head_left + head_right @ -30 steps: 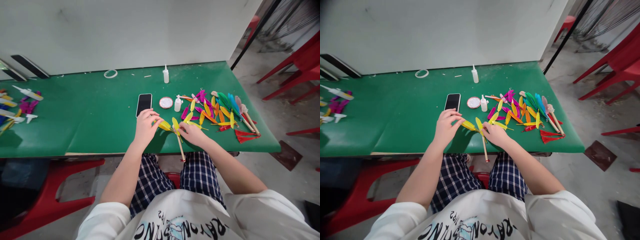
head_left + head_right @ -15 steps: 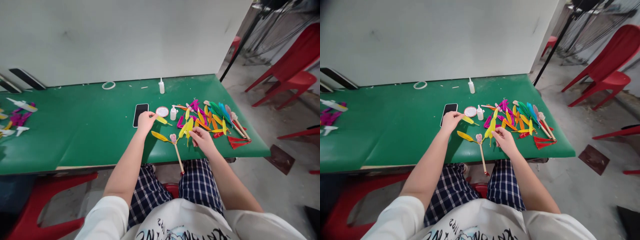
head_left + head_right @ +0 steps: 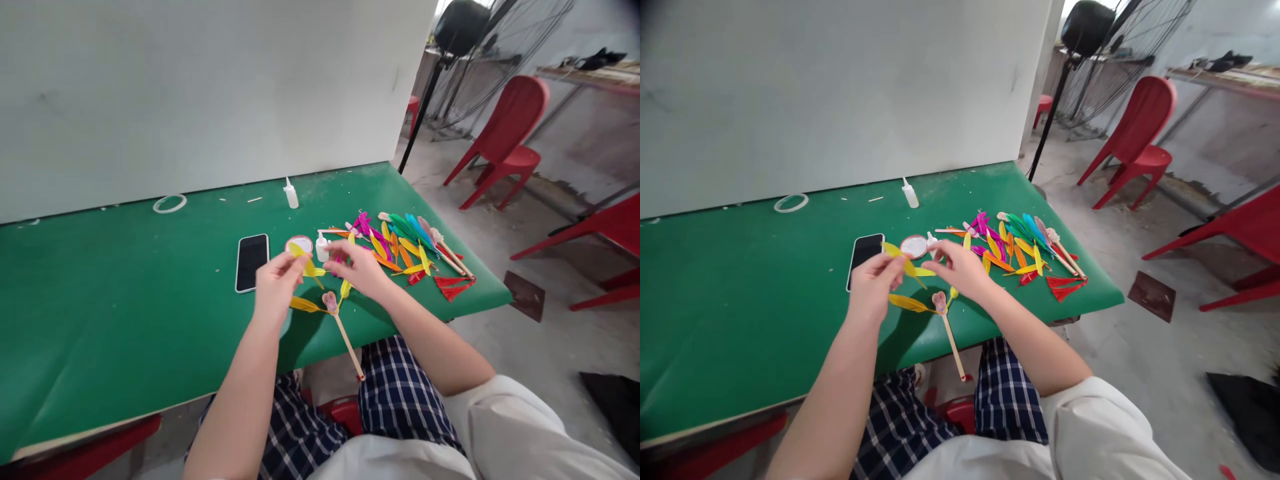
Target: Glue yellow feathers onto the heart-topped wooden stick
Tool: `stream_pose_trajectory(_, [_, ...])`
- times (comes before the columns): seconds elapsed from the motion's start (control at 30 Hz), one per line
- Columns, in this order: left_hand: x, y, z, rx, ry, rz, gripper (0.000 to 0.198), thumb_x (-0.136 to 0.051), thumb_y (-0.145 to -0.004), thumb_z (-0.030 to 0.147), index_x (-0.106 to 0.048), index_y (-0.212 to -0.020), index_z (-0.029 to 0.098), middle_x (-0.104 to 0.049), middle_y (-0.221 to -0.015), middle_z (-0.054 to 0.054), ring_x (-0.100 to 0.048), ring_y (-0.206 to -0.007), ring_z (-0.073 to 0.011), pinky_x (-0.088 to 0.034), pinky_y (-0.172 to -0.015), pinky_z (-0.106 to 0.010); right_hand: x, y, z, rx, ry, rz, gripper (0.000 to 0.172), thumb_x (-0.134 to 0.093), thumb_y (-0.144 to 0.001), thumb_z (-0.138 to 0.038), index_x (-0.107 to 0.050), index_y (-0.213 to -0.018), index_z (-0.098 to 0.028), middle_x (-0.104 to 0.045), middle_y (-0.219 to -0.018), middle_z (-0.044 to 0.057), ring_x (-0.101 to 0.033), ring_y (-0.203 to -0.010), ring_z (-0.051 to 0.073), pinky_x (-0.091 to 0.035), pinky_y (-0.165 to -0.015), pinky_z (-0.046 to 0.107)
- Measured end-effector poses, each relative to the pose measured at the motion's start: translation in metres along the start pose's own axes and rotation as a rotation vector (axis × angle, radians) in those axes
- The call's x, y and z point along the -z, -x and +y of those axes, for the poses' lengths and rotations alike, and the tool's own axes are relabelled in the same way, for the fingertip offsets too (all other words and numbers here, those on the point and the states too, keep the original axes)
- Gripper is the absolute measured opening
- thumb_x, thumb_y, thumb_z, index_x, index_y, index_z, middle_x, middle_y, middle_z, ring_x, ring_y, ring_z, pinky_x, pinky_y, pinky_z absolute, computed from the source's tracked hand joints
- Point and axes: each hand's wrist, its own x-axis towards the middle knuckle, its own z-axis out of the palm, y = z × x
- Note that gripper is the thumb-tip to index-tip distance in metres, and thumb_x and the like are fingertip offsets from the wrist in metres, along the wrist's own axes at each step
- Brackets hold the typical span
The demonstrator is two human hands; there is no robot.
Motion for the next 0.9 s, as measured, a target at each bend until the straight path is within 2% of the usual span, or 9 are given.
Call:
stream_pose_trajectory(0.1, [0.010,-0.004,0.002,-0.035,0.181,0.200,0.021,-0.062,-0.077,0.035,-0.061,-0.081,0.015,-0.068,-0.074,-0.003,-0.054,-0.044,-0.0066,-0.036,-0.037,-0.016,-0.001,-0.028,0.016,0.107,0.253,0.110,0.071,-0.064,-0.071,-0.043,-0.038,-0.132,-0.019,-0.054,-0.123,0.012,-0.046,-0.115,0.026,-0.036,-0.095,0.041])
stream_pose_trajectory(0.2, [0.010,-0.003,0.003,-0.123,0.195,0.299,0.020,-0.060,-0.079,0.034,-0.060,-0.086,0.015,-0.069,-0.081,-0.005,-0.066,-0.060,-0.0137,-0.048,-0.048,-0.020,-0.013,-0.045,0.034,0.058,0.306,-0.010,0.099,-0.069,-0.066,-0.042,-0.014,-0.143,-0.015,-0.056,-0.120,0.015,-0.044,-0.118,0.028,-0.036,-0.095,0.043])
stream_pose_trajectory(0.3, [0.004,0.002,0.000,-0.232,0.095,0.263,0.015,-0.060,-0.080,0.029,-0.063,-0.088,0.016,-0.069,-0.086,-0.005,-0.068,-0.073,-0.0163,-0.054,-0.061,-0.025,-0.025,-0.048,0.045,0.009,0.250,-0.070,0.097,-0.064,-0.071,-0.034,-0.003,-0.144,-0.019,-0.061,-0.112,0.012,-0.052,-0.109,0.025,-0.042,-0.088,0.038])
stream_pose_trajectory(0.43, [0.001,0.010,-0.009,-0.358,-0.174,0.062,0.020,-0.061,-0.078,0.015,-0.067,-0.095,0.021,-0.069,-0.096,-0.003,-0.065,-0.091,-0.0172,-0.053,-0.084,-0.031,-0.033,-0.046,0.049,-0.049,0.244,-0.107,0.091,-0.060,-0.074,-0.027,-0.002,-0.144,-0.023,-0.062,-0.107,0.009,-0.056,-0.103,0.023,-0.045,-0.084,0.037])
stream_pose_trajectory(0.53, [0.003,0.014,-0.019,-0.477,-0.352,-0.061,0.030,-0.055,-0.079,0.007,-0.068,-0.099,0.026,-0.067,-0.105,-0.001,-0.062,-0.098,-0.0159,-0.051,-0.088,-0.029,-0.029,-0.047,0.048,-0.087,0.203,-0.093,0.087,-0.058,-0.076,-0.028,-0.005,-0.144,-0.019,-0.062,-0.105,0.011,-0.059,-0.097,0.024,-0.046,-0.083,0.039])
stream_pose_trajectory(0.67, [0.005,0.016,-0.028,-0.603,-0.488,-0.110,0.037,-0.049,-0.081,0.003,-0.067,-0.103,0.026,-0.064,-0.113,-0.002,-0.062,-0.099,-0.0145,-0.051,-0.090,-0.028,0.001,-0.050,0.046,-0.086,-0.146,0.127,0.084,-0.050,-0.081,-0.032,0.005,-0.144,-0.021,-0.058,-0.113,0.010,-0.061,-0.087,0.017,-0.050,-0.079,0.033])
stream_pose_trajectory(0.8, [0.003,0.015,-0.030,-0.602,-0.523,-0.141,0.036,-0.044,-0.082,0.004,-0.068,-0.098,0.026,-0.059,-0.121,-0.003,-0.059,-0.107,-0.0166,-0.049,-0.095,-0.033,0.045,-0.046,0.047,-0.165,-0.464,0.286,0.088,-0.051,-0.079,-0.042,0.009,-0.142,-0.027,-0.063,-0.081,0.000,-0.061,-0.062,0.014,-0.051,-0.057,0.027])
stream_pose_trajectory(0.83, [0.002,0.015,-0.030,-0.603,-0.526,-0.153,0.037,-0.043,-0.083,0.004,-0.068,-0.098,0.026,-0.059,-0.122,-0.003,-0.057,-0.110,-0.0170,-0.048,-0.097,-0.035,0.053,-0.044,0.047,-0.179,-0.501,0.300,0.087,-0.052,-0.078,-0.046,0.005,-0.142,-0.030,-0.064,-0.078,-0.001,-0.059,-0.056,0.013,-0.050,-0.052,0.026])
stream_pose_trajectory(0.9, [0.001,0.015,-0.031,-0.620,-0.537,-0.177,0.037,-0.043,-0.083,0.004,-0.068,-0.098,0.027,-0.059,-0.122,-0.004,-0.055,-0.113,-0.0175,-0.045,-0.099,-0.038,0.061,-0.041,0.049,-0.211,-0.537,0.301,0.077,-0.054,-0.074,-0.053,-0.019,-0.139,-0.031,-0.063,-0.073,-0.002,-0.057,-0.053,0.012,-0.045,-0.046,0.023])
